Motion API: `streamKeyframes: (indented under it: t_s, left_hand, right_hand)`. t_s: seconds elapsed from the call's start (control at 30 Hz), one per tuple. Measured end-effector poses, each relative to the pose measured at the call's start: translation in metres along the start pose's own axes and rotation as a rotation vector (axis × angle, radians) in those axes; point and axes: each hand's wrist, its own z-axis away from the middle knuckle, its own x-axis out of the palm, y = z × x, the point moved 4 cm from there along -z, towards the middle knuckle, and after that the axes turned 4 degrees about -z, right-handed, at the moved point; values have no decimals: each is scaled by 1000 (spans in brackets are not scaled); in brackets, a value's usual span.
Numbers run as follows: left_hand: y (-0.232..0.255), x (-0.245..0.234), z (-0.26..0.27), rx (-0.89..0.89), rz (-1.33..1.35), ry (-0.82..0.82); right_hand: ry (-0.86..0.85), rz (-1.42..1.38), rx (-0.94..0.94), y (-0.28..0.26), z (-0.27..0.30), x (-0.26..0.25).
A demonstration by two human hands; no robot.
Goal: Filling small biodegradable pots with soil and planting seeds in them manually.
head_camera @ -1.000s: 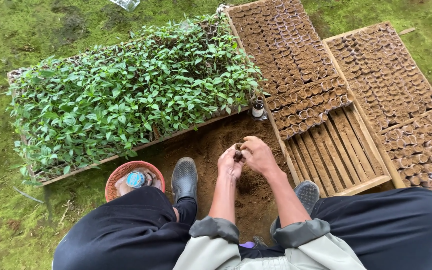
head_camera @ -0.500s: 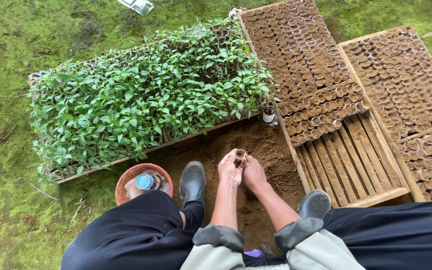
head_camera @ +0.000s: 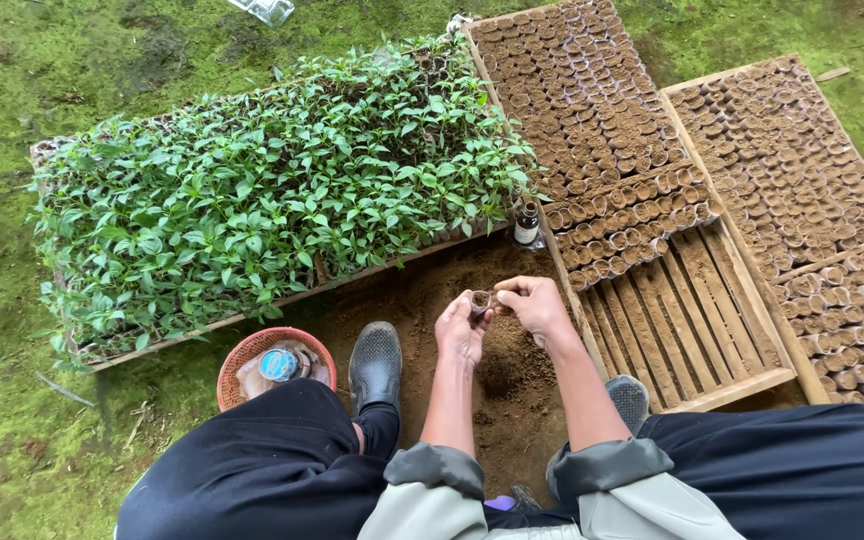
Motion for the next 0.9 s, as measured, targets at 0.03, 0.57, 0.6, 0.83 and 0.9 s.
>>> streamKeyframes:
  t_s: [0.03,0.57,0.6,0.83,0.9]
  left_hand:
    - [1,2,3,0,0,-2]
    - [6,13,21,25,-28,-53]
    - [6,14,22,18,-14,-65]
    - [0,19,22,19,-40,-112]
    - [3,20,26,25,-21,-104]
  right_hand:
    - [1,0,-2,-2,0,3]
    - [116,464,-128,-5,3,9]
    - [155,442,-117,6,-3,4]
    - [202,120,7,48,-22,11]
    - [223,396,-9,52,-25,14]
